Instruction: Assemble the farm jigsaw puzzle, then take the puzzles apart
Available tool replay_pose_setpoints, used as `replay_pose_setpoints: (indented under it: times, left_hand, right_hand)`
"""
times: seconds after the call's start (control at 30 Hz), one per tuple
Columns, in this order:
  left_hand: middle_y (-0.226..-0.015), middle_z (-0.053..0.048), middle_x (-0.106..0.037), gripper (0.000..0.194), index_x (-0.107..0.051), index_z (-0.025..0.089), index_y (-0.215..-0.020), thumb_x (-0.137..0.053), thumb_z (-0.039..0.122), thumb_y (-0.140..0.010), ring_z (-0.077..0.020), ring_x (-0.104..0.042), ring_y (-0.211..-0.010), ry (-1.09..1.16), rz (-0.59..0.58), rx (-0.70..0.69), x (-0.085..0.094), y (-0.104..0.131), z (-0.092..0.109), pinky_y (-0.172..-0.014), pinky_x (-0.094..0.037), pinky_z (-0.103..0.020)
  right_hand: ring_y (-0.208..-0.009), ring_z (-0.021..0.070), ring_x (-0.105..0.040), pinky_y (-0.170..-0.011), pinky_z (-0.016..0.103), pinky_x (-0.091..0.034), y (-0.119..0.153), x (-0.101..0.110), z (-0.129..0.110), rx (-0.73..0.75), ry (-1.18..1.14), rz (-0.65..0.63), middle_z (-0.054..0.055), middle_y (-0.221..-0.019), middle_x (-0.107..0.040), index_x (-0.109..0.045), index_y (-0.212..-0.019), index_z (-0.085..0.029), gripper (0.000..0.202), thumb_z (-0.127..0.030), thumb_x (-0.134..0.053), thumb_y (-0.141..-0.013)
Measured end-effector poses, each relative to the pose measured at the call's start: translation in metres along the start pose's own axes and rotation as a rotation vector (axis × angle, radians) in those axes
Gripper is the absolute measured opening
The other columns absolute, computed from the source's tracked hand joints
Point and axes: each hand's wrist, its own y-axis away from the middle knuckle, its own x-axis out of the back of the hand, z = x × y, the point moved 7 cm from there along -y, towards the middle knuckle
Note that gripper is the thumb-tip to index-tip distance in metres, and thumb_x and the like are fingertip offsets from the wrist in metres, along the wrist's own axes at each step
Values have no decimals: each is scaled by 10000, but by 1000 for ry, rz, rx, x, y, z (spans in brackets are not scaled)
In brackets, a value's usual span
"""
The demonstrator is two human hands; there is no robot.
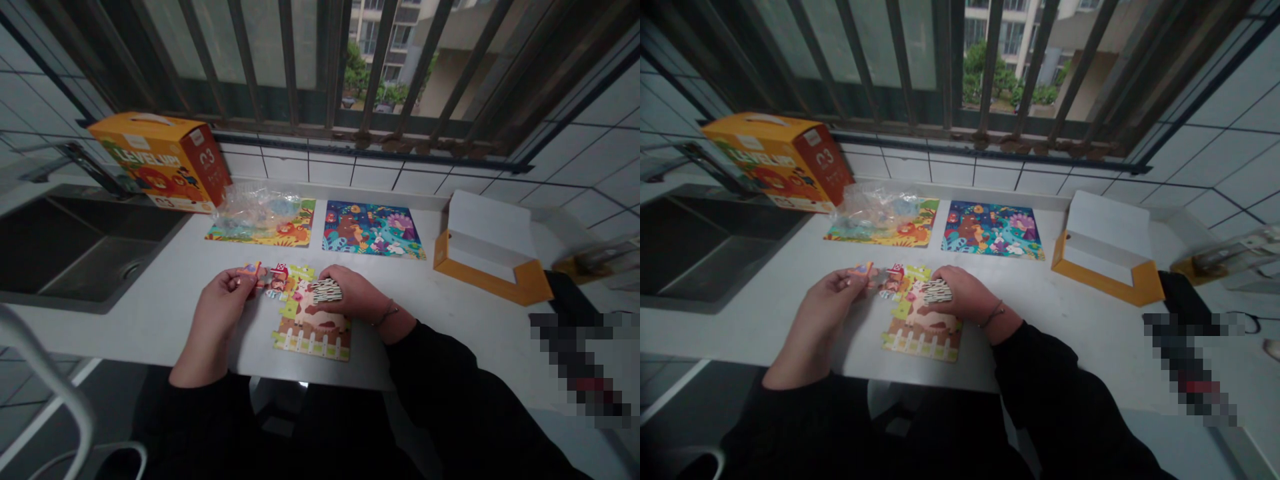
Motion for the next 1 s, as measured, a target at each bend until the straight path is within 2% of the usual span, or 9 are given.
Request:
replay_pose_setpoints:
  times: [0.1,0.2,0.3,0.4,0.5,0.6,0.7,0.87,1.0]
  left_hand:
    - [-912,-75,-798,549,-712,183,-974,-955,543,-638,-187,-716,-748,36,-59,15,-7,1,-1,-692,-551,-295]
    - [-859,-68,-781,539,-709,193,-975,-909,598,-680,-191,-674,-671,-59,-104,17,-13,5,-1,-611,-488,-294]
    - [-793,-74,-751,416,-719,203,-916,-817,585,-783,-225,-646,-658,-441,-149,-39,-21,10,0,-613,-447,-331]
    - [-923,-128,-748,330,-734,197,-915,-754,522,-864,-295,-686,-843,-877,-97,-216,-27,16,10,-735,-483,-391]
    - [-1054,-164,-711,378,-735,177,-974,-737,548,-898,-319,-679,-964,-1017,-74,-301,-34,21,14,-822,-504,-416]
    - [-1030,-146,-694,420,-720,193,-918,-777,605,-866,-310,-669,-937,-1024,-134,-261,-41,22,9,-810,-501,-413]
    - [-993,-129,-701,406,-699,212,-848,-849,585,-793,-303,-668,-915,-973,-193,-252,-46,23,7,-769,-481,-397]
    - [-767,-38,-707,387,-600,248,-794,-858,533,-758,-243,-634,-697,-733,-281,-171,-51,27,7,-615,-378,-339]
    - [-718,-1,-710,421,-563,252,-847,-866,528,-753,-199,-606,-618,-466,-172,-161,-49,16,17,-586,-360,-303]
  right_hand:
    - [-1039,257,-664,-915,362,-489,0,1,0,-10,0,2,82,-1150,-712,-673,-1155,-198,554,-454,-988,-778]
    - [-1047,258,-665,-923,363,-492,0,1,0,-21,0,-6,81,-1159,-712,-672,-1163,-200,567,-468,-990,-777]
    - [-1052,261,-667,-928,366,-493,0,1,0,-26,3,-4,78,-1160,-712,-673,-1158,-209,572,-467,-998,-764]
    - [-1037,257,-669,-918,364,-494,0,1,-1,-34,-5,1,74,-1144,-714,-675,-1145,-207,575,-473,-1003,-755]
    - [-1025,253,-669,-910,361,-493,0,2,-2,-41,-13,5,72,-1130,-714,-677,-1134,-201,585,-495,-1004,-748]
    - [-1026,253,-668,-910,363,-493,0,2,-3,-38,-12,3,71,-1129,-711,-676,-1129,-202,589,-503,-1005,-745]
    - [-1028,255,-666,-911,366,-494,0,1,-1,-30,-12,1,69,-1126,-712,-674,-1133,-205,591,-506,-1003,-744]
    - [-1011,252,-666,-896,364,-495,0,1,0,-25,-13,9,72,-1115,-714,-673,-1123,-204,579,-501,-1000,-750]
    - [-1018,255,-668,-897,366,-496,0,1,0,-23,-21,12,72,-1120,-716,-678,-1116,-212,596,-541,-1001,-739]
